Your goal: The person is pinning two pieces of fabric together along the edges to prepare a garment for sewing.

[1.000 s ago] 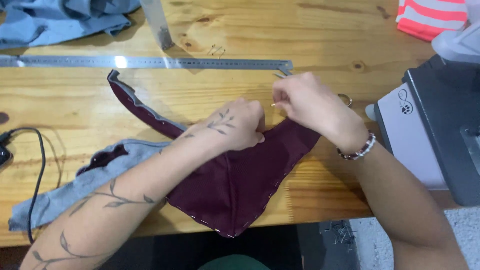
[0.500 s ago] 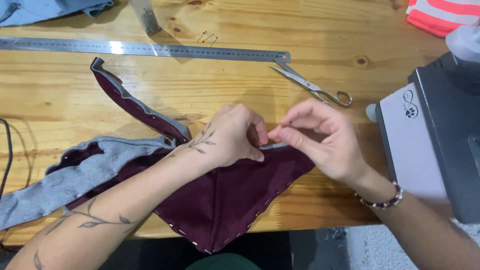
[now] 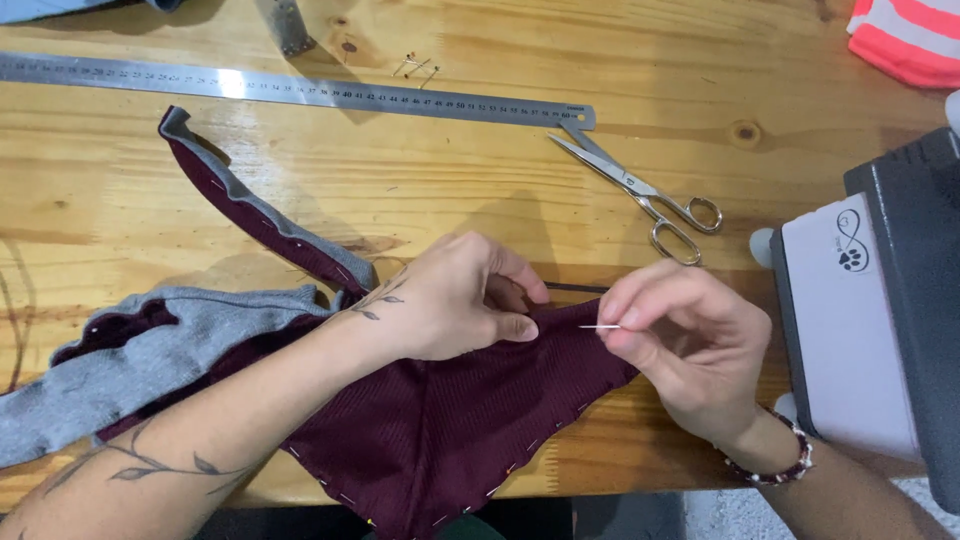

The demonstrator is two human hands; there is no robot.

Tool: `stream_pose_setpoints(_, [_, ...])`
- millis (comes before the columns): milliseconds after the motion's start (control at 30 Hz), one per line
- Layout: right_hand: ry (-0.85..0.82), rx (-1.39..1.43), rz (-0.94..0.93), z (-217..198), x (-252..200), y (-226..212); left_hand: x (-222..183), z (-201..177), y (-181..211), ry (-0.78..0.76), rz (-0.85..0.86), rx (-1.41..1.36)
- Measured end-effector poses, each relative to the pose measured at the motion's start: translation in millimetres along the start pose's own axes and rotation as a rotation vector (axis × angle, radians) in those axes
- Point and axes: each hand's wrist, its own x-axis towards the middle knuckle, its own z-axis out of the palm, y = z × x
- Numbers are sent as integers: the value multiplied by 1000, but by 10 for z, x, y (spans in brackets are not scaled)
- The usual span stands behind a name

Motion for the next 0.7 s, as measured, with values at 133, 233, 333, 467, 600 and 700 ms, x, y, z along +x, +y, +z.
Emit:
stream_pose_setpoints(133, [-15,-54,152,75,68,17,1,-11,18,-47,-64,-57])
stream_pose_setpoints(233, [-59,-67,218,110,68,92,-14,-24,16,-51,-76,-101])
stream_pose_setpoints(333, [-86,-93,217,90,49,170,-30,-38,15,-29,-162,-243])
stream_pose_setpoints(467, [-116,-77,228,74,53,196,-4,-30,-58,-26,-116,-331])
stream_pose_setpoints(600, [-129,-89,237,74,38,217,12,-22,-103,-53,-71,-434])
stream_pose_setpoints(700, [-115,-78,273,76,26,217,23,-13,-130,-63,-38,-431])
